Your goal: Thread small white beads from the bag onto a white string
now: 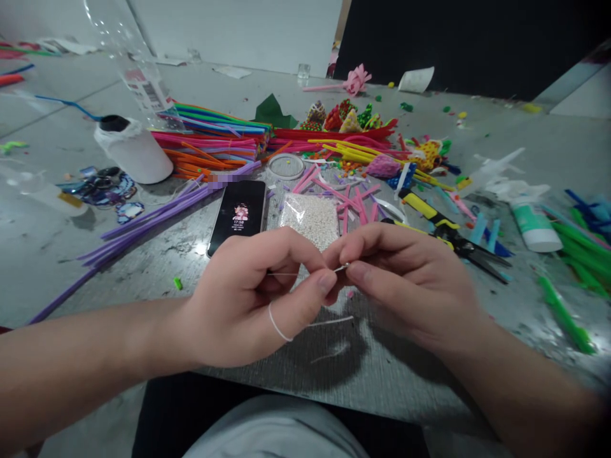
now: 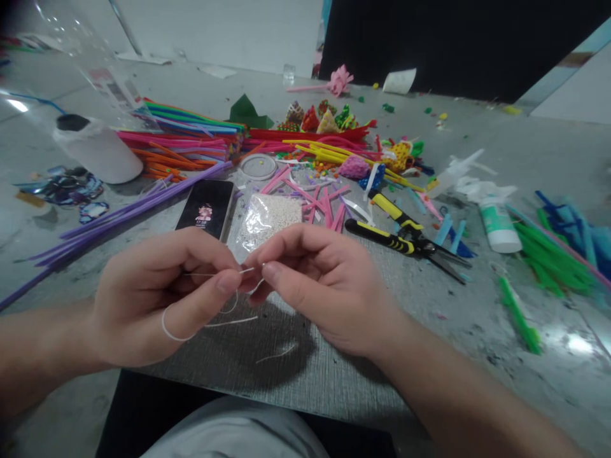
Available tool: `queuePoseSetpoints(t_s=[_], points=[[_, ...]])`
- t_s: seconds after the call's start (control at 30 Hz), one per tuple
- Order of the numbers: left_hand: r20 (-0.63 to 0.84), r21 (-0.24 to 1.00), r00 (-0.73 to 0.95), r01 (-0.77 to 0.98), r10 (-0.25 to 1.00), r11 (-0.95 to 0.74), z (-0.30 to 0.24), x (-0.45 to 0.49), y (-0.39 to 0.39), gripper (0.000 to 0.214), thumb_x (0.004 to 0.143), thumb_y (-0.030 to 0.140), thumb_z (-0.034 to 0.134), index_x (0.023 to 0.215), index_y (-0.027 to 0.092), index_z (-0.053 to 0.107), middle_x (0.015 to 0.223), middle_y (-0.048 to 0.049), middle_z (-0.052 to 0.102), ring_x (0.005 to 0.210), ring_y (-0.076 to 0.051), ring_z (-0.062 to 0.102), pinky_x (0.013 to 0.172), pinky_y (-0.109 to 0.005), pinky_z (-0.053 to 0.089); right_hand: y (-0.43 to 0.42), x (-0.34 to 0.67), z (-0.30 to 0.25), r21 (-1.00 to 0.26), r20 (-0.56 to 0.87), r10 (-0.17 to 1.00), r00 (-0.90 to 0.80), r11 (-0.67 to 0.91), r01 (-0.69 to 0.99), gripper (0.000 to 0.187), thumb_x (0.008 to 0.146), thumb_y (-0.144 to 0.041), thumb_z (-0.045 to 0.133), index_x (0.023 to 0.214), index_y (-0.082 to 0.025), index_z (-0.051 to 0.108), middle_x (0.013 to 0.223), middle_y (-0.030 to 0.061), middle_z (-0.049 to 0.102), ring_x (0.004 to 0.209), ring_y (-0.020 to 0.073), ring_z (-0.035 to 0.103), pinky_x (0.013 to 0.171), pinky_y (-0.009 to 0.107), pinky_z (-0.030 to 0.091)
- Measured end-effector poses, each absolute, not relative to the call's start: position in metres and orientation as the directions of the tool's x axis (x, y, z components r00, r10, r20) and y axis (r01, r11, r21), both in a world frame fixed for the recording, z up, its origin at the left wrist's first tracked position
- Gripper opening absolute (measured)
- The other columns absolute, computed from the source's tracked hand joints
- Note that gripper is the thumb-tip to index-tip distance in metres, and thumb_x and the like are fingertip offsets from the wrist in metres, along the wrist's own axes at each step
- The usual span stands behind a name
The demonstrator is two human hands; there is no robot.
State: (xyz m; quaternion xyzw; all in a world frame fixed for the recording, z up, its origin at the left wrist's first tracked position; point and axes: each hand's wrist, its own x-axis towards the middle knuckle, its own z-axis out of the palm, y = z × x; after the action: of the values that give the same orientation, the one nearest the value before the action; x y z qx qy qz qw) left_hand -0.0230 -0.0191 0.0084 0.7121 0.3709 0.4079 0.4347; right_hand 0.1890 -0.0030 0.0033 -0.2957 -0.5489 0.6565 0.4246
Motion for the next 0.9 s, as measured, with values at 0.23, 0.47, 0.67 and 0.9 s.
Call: queuePoseSetpoints(t_s=[0.23, 0.47, 0.67, 0.9], points=[[0.238, 0.934, 0.361, 0.171, 0.902, -0.315, 0.0103, -0.0202, -0.0189, 0.013, 0.097, 0.028, 0.066, 0.086, 0.020, 0.066, 0.055, 0.0037, 0.053, 0.041, -0.007, 0.043, 0.039, -0.024, 0.028, 0.0008, 0.1887, -0.0012, -0.958, 0.166, 0.913, -0.374, 0.058, -0.282, 0.016, 0.083, -0.010, 0.081, 0.086, -0.025, 0.080, 0.085, -0.0002, 0.079, 0.070, 0.0117, 0.073, 0.068, 0.025, 0.065], [0.242, 0.938, 0.374, 0.146, 0.895, -0.315, 0.0069, -0.0208, -0.0190, 0.018, 0.099, 0.034, 0.066, 0.087, 0.020, 0.065, 0.057, 0.0033, 0.051, 0.043, -0.007, 0.042, 0.040, -0.024, 0.027, 0.0016, 0.1922, -0.0024, -0.964, 0.086, 0.908, -0.410, -0.028, -0.264, 0.012, 0.083, -0.018, 0.085, 0.090, -0.027, 0.082, 0.086, -0.0002, 0.080, 0.072, 0.0110, 0.074, 0.070, 0.023, 0.065], [0.251, 0.938, 0.351, 0.141, 0.902, -0.316, 0.0075, -0.0214, -0.0188, 0.015, 0.098, 0.031, 0.068, 0.087, 0.021, 0.069, 0.056, 0.0034, 0.050, 0.042, -0.007, 0.040, 0.040, -0.024, 0.026, 0.0003, 0.1928, -0.0001, -0.965, 0.100, 0.905, -0.414, -0.013, -0.262, 0.013, 0.083, -0.018, 0.085, 0.091, -0.028, 0.083, 0.088, 0.0001, 0.080, 0.074, 0.0116, 0.074, 0.071, 0.024, 0.065], [0.250, 0.939, 0.322, 0.149, 0.913, -0.310, 0.0087, -0.0209, -0.0210, 0.015, 0.096, 0.032, 0.069, 0.085, 0.021, 0.070, 0.058, 0.0020, 0.054, 0.043, -0.007, 0.042, 0.040, -0.024, 0.027, 0.0003, 0.1931, -0.0007, -0.964, 0.110, 0.900, -0.421, -0.006, -0.264, 0.014, 0.083, -0.017, 0.085, 0.091, -0.028, 0.083, 0.089, 0.0001, 0.079, 0.075, 0.0112, 0.074, 0.071, 0.024, 0.065]])
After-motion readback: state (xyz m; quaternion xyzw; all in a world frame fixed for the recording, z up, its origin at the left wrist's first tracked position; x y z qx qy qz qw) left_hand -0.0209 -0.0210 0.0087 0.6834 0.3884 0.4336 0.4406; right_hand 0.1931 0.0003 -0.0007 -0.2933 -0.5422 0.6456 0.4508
